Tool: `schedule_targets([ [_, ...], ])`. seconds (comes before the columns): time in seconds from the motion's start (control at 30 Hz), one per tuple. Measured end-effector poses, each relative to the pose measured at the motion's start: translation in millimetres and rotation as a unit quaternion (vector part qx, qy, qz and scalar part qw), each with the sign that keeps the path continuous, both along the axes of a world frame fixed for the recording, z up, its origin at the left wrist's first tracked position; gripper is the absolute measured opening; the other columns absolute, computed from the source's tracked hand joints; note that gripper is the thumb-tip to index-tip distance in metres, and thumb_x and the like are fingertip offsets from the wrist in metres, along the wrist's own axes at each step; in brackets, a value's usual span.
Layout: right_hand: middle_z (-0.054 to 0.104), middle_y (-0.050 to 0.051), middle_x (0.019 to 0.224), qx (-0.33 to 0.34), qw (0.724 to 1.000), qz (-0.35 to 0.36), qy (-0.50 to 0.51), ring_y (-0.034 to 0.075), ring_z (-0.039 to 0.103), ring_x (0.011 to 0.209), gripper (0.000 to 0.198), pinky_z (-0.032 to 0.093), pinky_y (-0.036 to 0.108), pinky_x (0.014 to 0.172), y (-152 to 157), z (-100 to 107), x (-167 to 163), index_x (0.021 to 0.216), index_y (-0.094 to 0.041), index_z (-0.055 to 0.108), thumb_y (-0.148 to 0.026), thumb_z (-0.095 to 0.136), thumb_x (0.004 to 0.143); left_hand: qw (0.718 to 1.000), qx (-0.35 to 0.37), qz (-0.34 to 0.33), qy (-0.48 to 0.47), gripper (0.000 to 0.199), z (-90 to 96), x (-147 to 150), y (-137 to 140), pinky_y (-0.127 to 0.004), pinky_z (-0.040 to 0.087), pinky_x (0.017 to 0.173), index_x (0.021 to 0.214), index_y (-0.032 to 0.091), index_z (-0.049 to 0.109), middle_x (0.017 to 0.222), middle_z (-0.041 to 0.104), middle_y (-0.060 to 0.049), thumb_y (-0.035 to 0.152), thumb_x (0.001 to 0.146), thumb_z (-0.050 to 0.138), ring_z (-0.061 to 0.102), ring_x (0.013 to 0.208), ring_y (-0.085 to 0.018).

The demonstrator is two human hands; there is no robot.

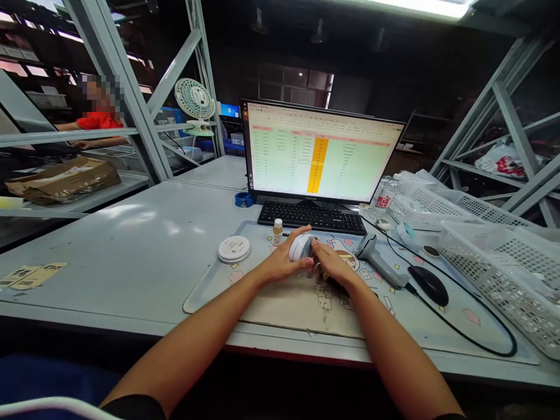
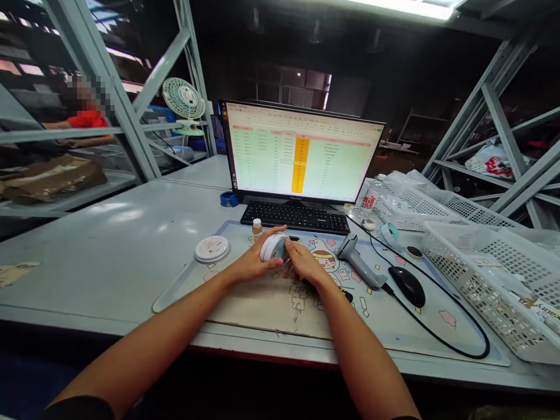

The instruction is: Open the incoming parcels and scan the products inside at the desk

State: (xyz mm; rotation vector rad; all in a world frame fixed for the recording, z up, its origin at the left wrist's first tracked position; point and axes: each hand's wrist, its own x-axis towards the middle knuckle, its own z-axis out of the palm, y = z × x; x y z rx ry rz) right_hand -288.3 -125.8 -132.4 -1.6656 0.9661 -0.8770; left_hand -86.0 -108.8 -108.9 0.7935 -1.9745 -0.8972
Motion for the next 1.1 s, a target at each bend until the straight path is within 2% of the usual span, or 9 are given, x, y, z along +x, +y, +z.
schedule_targets([
  [0.13, 0.067, 0.005, 0.065, -0.012, 0.998, 0.004, 0.055, 0.019, 0.06, 0.052, 0.078, 0.044, 0.03, 0.045, -1, 0, -2, 0.092, -0.02, 0.068, -0.091, 0.036, 0.094, 1.0, 0.011, 0.009, -0.003, 0.074, -2.8, 0, -1, -0.038, 0.056, 0.096, 0.152, 0.025, 0.049, 0.135, 0.068, -0.01, 0.058, 0.091, 0.075, 0.068, 0.109, -0.026],
  [0.3, 0.07, 0.005, 0.069, -0.062, 0.995, -0.021, 0.072, 0.019, 0.063, 0.06, 0.071, 0.045, 0.028, 0.051, -3, 5, -1, 0.096, -0.018, 0.074, -0.083, 0.045, 0.098, 0.996, 0.055, -0.021, 0.068, 0.077, -14.1, 3, -18, -0.037, 0.055, 0.095, 0.148, 0.023, 0.051, 0.138, 0.066, -0.014, 0.065, 0.088, 0.076, 0.068, 0.111, -0.027],
  [0.47, 0.074, 0.006, 0.103, -0.149, 0.978, -0.08, 0.124, 0.021, 0.071, 0.087, 0.047, 0.059, 0.033, 0.074, -2, 3, -4, 0.112, -0.014, 0.073, -0.06, 0.063, 0.103, 0.985, 0.081, -0.041, 0.147, 0.077, -15.8, 3, -25, -0.04, 0.054, 0.102, 0.144, 0.02, 0.053, 0.132, 0.071, -0.014, 0.062, 0.085, 0.08, 0.068, 0.116, -0.03],
  [0.6, 0.071, 0.006, 0.117, -0.17, 0.967, -0.131, 0.137, 0.022, 0.071, 0.099, 0.039, 0.062, 0.04, 0.086, -3, 15, -22, 0.121, -0.015, 0.07, -0.049, 0.068, 0.102, 0.971, 0.158, -0.051, 0.175, 0.075, -12.7, 4, -22, -0.043, 0.062, 0.087, 0.141, 0.019, 0.052, 0.134, 0.069, -0.016, 0.058, 0.083, 0.08, 0.072, 0.107, -0.031],
  [0.73, 0.075, 0.007, 0.095, -0.204, 0.94, -0.227, 0.152, 0.023, 0.07, 0.085, 0.044, 0.058, 0.039, 0.082, -7, 31, -94, 0.105, -0.017, 0.075, -0.057, 0.058, 0.103, 0.943, 0.249, -0.053, 0.216, 0.076, -11.1, 3, -19, -0.047, 0.067, 0.071, 0.138, 0.019, 0.05, 0.139, 0.065, -0.02, 0.055, 0.079, 0.081, 0.073, 0.105, -0.037],
  [0.8, 0.077, 0.01, 0.099, -0.254, 0.889, -0.322, 0.203, 0.026, 0.071, 0.091, 0.043, 0.056, 0.042, 0.089, -5, 24, -153, 0.103, -0.019, 0.077, -0.056, 0.056, 0.101, 0.932, 0.274, -0.045, 0.235, 0.076, -11.3, 1, -19, -0.048, 0.068, 0.069, 0.136, 0.018, 0.051, 0.138, 0.066, -0.021, 0.053, 0.077, 0.081, 0.072, 0.109, -0.04],
  [0.9, 0.075, 0.019, 0.119, -0.277, 0.803, -0.415, 0.325, 0.036, 0.068, 0.116, 0.043, 0.051, 0.052, 0.107, 9, -13, -241, 0.111, -0.017, 0.078, -0.051, 0.059, 0.095, 0.924, 0.297, -0.037, 0.238, 0.072, -12.8, -3, -18, -0.049, 0.068, 0.068, 0.135, 0.018, 0.052, 0.137, 0.067, -0.022, 0.051, 0.077, 0.081, 0.073, 0.109, -0.041],
  [0.97, 0.071, 0.02, 0.13, -0.269, 0.766, -0.441, 0.383, 0.039, 0.063, 0.126, 0.047, 0.048, 0.057, 0.11, 21, -44, -284, 0.12, -0.018, 0.078, -0.053, 0.06, 0.093, 0.921, 0.312, -0.036, 0.229, 0.071, -15.4, -6, -18, -0.047, 0.067, 0.066, 0.135, 0.018, 0.053, 0.136, 0.067, -0.021, 0.051, 0.078, 0.08, 0.074, 0.105, -0.039],
  [1.1, 0.069, 0.018, 0.136, -0.266, 0.771, -0.411, 0.407, 0.036, 0.064, 0.127, 0.056, 0.052, 0.054, 0.109, 36, -85, -315, 0.136, -0.021, 0.072, -0.056, 0.058, 0.094, 0.923, 0.326, -0.039, 0.201, 0.072, -24.0, -8, -24, -0.044, 0.065, 0.064, 0.137, 0.019, 0.052, 0.131, 0.069, -0.019, 0.053, 0.078, 0.075, 0.075, 0.096, -0.035],
])
